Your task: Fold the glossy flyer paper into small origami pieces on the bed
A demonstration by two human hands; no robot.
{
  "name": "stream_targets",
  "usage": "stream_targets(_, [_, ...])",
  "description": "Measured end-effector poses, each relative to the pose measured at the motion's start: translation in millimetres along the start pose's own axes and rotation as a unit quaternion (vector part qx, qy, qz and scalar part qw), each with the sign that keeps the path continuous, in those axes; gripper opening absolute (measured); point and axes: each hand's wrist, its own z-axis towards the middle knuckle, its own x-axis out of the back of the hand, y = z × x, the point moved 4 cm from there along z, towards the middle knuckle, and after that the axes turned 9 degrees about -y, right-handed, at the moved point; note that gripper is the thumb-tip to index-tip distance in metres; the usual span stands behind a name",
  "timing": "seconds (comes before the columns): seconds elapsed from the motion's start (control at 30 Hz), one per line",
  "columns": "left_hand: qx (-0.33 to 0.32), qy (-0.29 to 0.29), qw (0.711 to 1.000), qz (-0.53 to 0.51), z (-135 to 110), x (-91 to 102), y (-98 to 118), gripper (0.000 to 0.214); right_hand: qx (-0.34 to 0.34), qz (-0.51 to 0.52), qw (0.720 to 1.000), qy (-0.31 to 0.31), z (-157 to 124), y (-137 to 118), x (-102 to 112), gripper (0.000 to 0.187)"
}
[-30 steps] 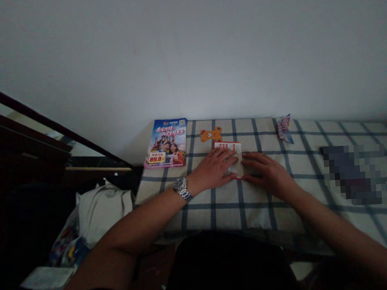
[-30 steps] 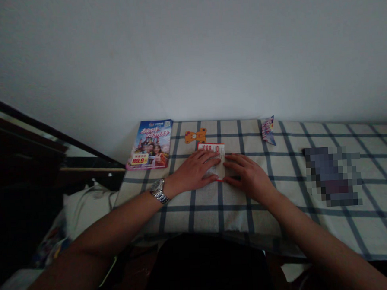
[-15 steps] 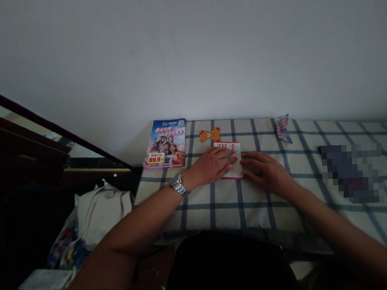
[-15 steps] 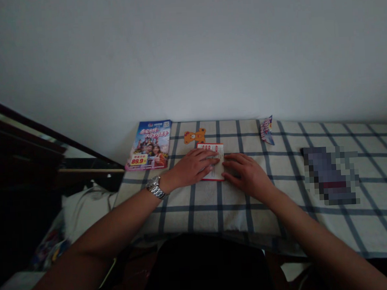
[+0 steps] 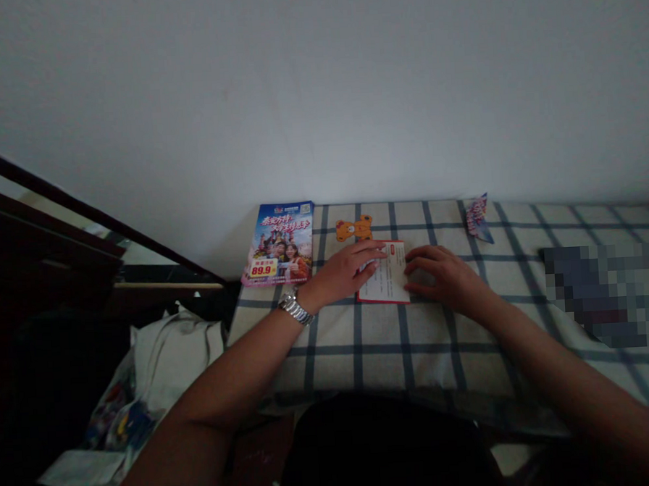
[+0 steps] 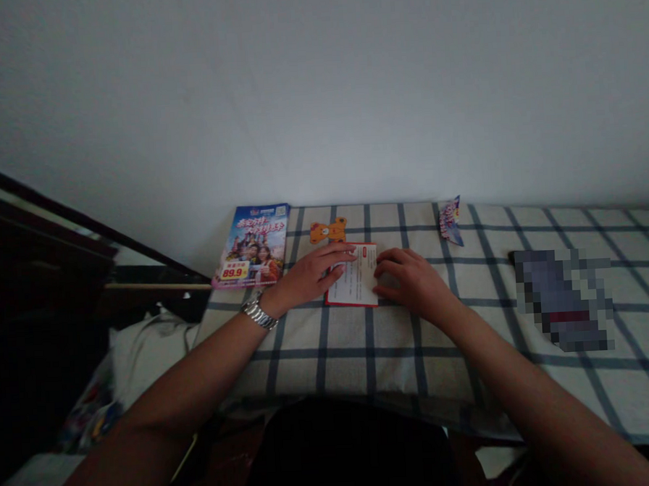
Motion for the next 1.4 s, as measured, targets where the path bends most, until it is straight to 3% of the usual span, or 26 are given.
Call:
stream_targets(0.23, [0.021, -0.038, 0.994, 0.096, -5, 0.0, -3, 0.049, -0.002, 0.018, 1.000, 0.000, 1, 2, 0, 0.017])
stream_targets(0.5, [0.051, -0.049, 0.989, 0.130, -6, -5.3, -5, 0.054, 0.005, 0.029, 0.999, -0.030, 11, 5, 4, 0.015])
stream_targets(0.7, [0.066, -0.026, 0.989, 0.132, -6, -1.6, -8, 0.051, 0.018, 0.013, 0.999, 0.024, 13, 4, 1, 0.025])
stream_targets(0.87, [0.075, -0.018, 0.985, 0.155, -6, -2.3, -9, 0.054, 0.028, -0.012, 0.999, 0.030, 14, 5, -9, 0.031])
stream_targets(1.0, [0.052, -0.009, 0.985, 0.162, -5, -1.1, -3, 0.053, 0.033, -0.009, 0.998, 0.047, 12, 9, -13, 0.032])
stream_targets(1.17, [-0.014, -0.046, 0.991, 0.122, -4, -1.2, 11, 0.040, 0.041, -0.011, 0.997, 0.061, 11, 10, -15, 0.030])
stream_targets(1.4, [-0.021, -0.063, 0.990, 0.125, -5, -3.9, 21, 0.053, 0.048, -0.013, 0.997, 0.062, 11, 10, -15, 0.031])
